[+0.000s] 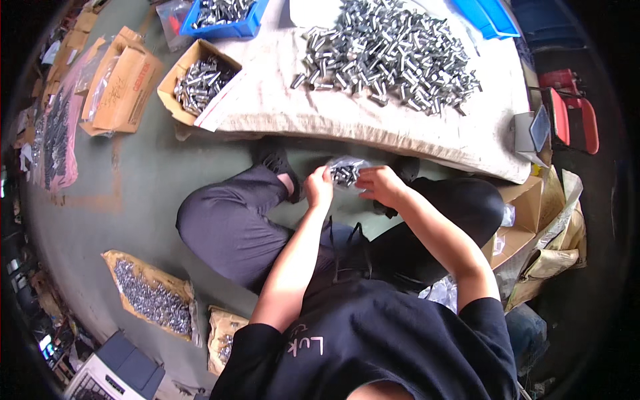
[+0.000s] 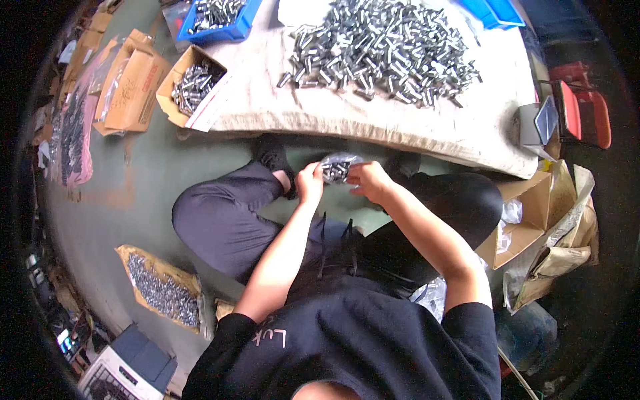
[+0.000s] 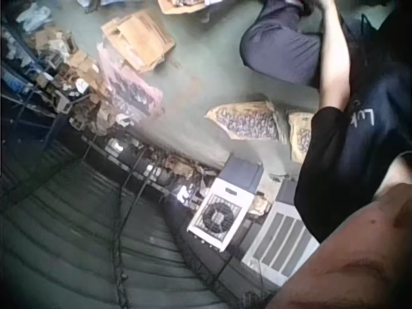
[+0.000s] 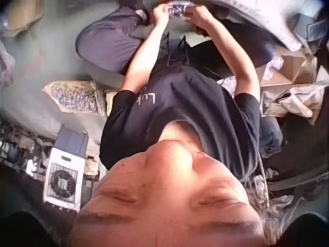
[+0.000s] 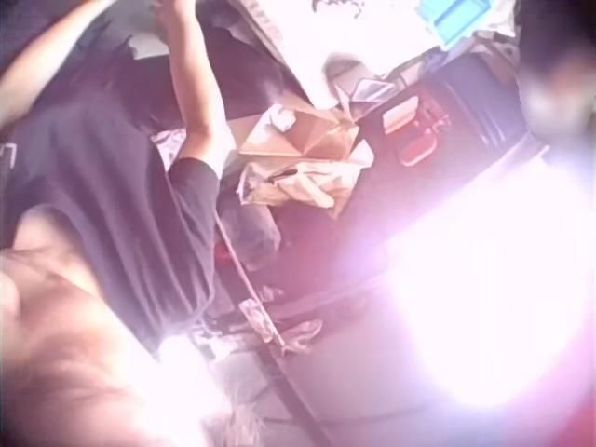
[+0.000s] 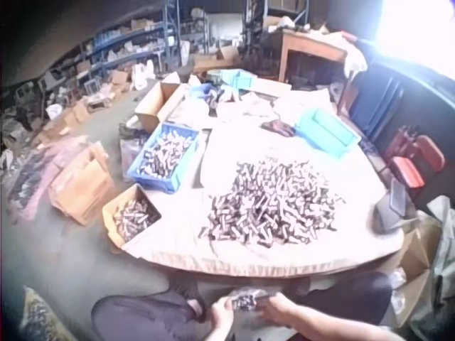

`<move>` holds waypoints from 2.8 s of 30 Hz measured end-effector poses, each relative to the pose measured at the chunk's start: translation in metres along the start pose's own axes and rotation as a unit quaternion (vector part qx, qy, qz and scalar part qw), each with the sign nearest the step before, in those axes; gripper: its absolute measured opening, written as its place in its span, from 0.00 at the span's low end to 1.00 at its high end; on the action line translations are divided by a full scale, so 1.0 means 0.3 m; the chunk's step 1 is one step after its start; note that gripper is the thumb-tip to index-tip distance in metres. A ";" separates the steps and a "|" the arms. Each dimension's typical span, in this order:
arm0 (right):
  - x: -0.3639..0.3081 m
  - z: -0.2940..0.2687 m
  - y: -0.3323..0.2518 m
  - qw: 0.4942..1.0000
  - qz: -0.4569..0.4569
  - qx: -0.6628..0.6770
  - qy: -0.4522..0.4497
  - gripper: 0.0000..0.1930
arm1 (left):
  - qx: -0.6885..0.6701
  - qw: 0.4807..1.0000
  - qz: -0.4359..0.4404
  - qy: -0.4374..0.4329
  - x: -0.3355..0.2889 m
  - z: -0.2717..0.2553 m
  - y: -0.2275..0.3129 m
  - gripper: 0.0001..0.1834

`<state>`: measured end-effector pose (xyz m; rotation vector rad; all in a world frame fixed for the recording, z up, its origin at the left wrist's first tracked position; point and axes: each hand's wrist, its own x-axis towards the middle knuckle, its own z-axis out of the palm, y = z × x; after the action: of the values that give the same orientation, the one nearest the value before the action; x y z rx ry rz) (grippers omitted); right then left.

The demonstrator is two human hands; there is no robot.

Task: The recorder is sitting on the floor and counting or sorting bolts before placing them into a plastic bag.

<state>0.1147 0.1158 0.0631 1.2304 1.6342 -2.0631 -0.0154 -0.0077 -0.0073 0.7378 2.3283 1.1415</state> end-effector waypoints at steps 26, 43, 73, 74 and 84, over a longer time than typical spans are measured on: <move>-0.220 -0.070 -0.296 0.755 -0.252 -0.605 -0.020 0.09 | 0.242 0.899 0.364 0.012 0.645 -0.011 0.740 0.35; -0.217 -0.038 -0.267 0.736 -0.286 -0.613 -0.015 0.08 | 0.227 0.911 0.345 0.001 0.673 0.001 0.725 0.22; -0.189 -0.032 -0.314 0.756 -0.283 -0.589 0.026 0.09 | -0.753 0.518 -0.363 -0.180 0.889 -0.047 0.825 0.17; -0.192 -0.031 -0.314 0.755 -0.283 -0.591 0.026 0.09 | -0.739 0.552 -0.355 -0.153 0.868 -0.049 0.875 0.15; -0.198 -0.049 -0.344 0.751 -0.294 -0.590 0.040 0.08 | -0.585 0.746 -0.214 -0.235 0.840 -0.080 0.847 0.14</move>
<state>0.0927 0.1469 0.1770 0.3238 2.8384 -0.6410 -0.1530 0.2690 0.1747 -0.0315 0.9066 1.5974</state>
